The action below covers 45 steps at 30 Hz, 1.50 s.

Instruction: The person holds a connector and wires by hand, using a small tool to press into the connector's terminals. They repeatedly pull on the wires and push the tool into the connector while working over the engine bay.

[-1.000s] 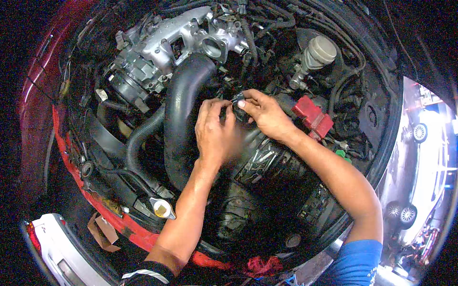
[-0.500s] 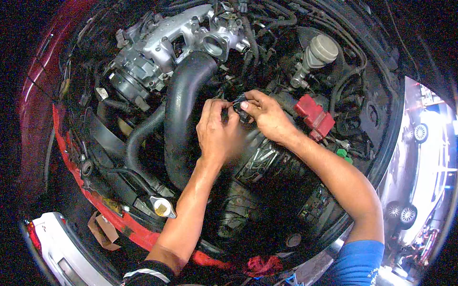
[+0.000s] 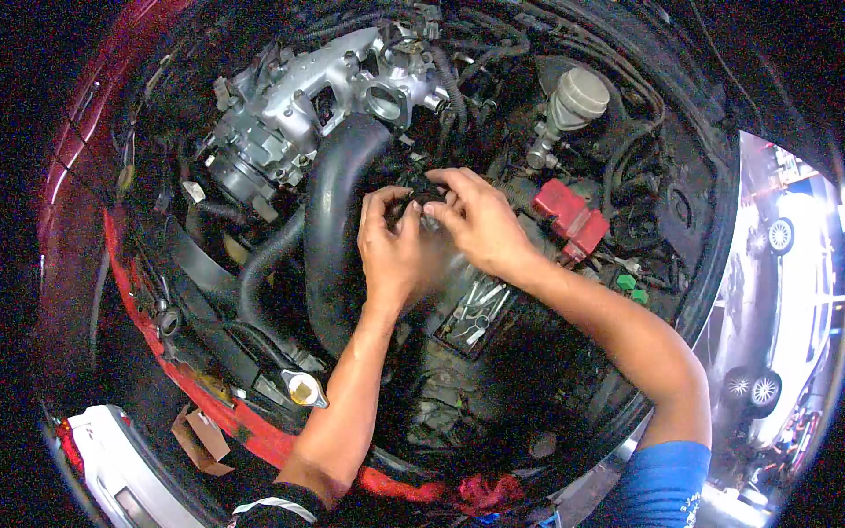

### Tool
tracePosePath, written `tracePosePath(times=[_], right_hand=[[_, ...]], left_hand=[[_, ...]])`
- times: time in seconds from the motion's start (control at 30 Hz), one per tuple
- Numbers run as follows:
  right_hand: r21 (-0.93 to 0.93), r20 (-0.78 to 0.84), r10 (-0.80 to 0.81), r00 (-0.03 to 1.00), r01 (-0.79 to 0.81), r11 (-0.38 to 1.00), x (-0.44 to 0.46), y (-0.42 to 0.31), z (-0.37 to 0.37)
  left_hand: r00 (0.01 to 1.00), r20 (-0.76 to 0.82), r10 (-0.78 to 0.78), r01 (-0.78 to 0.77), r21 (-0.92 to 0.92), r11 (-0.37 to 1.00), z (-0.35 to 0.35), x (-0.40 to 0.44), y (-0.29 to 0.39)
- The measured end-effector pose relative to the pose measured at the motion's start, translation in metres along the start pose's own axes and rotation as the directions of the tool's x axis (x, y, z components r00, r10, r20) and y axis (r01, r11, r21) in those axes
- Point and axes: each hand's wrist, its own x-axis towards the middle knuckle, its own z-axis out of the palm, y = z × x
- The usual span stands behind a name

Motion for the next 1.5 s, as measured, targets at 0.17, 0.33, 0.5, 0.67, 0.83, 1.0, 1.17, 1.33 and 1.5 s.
tracePosePath(times=[0.17, 0.33, 0.5, 0.67, 0.83, 1.0, 1.17, 1.33, 1.5], right_hand=[[-0.185, -0.06, -0.296, 0.953, 0.281, 0.942, -0.006, 0.003, 0.007], [-0.258, -0.031, -0.332, 0.943, 0.314, 0.914, -0.011, 0.001, 0.008], [-0.266, -0.021, -0.347, 0.938, 0.329, 0.906, -0.012, 0.001, 0.007], [-0.28, -0.015, -0.36, 0.933, 0.342, 0.897, -0.012, 0.002, 0.007], [-0.286, -0.011, -0.356, 0.935, 0.338, 0.897, -0.012, 0.003, 0.008], [-0.287, -0.014, -0.359, 0.933, 0.34, 0.896, -0.012, 0.0, 0.008], [-0.298, -0.003, -0.368, 0.93, 0.351, 0.888, -0.014, -0.002, 0.007], [-0.309, -0.013, -0.388, 0.921, 0.366, 0.878, -0.014, -0.002, 0.008], [-0.314, -0.003, -0.374, 0.928, 0.354, 0.881, -0.013, -0.001, 0.008]], left_hand=[[0.978, 0.074, -0.193, 0.201, -0.128, 0.971, -0.001, -0.005, 0.002], [0.983, 0.043, -0.179, 0.182, -0.067, 0.981, 0.0, -0.008, 0.002], [0.981, 0.042, -0.187, 0.189, -0.049, 0.981, 0.0, -0.009, -0.001], [0.979, 0.047, -0.198, 0.202, -0.102, 0.974, 0.001, -0.009, -0.002], [0.98, 0.057, -0.188, 0.195, -0.147, 0.97, 0.001, -0.009, 0.0], [0.972, 0.072, -0.222, 0.231, -0.166, 0.959, 0.001, -0.008, 0.001], [0.975, 0.084, -0.208, 0.219, -0.167, 0.961, 0.0, -0.008, -0.001], [0.97, 0.082, -0.229, 0.241, -0.202, 0.949, 0.001, -0.008, 0.001], [0.967, 0.084, -0.241, 0.255, -0.243, 0.936, 0.002, -0.008, 0.0]])
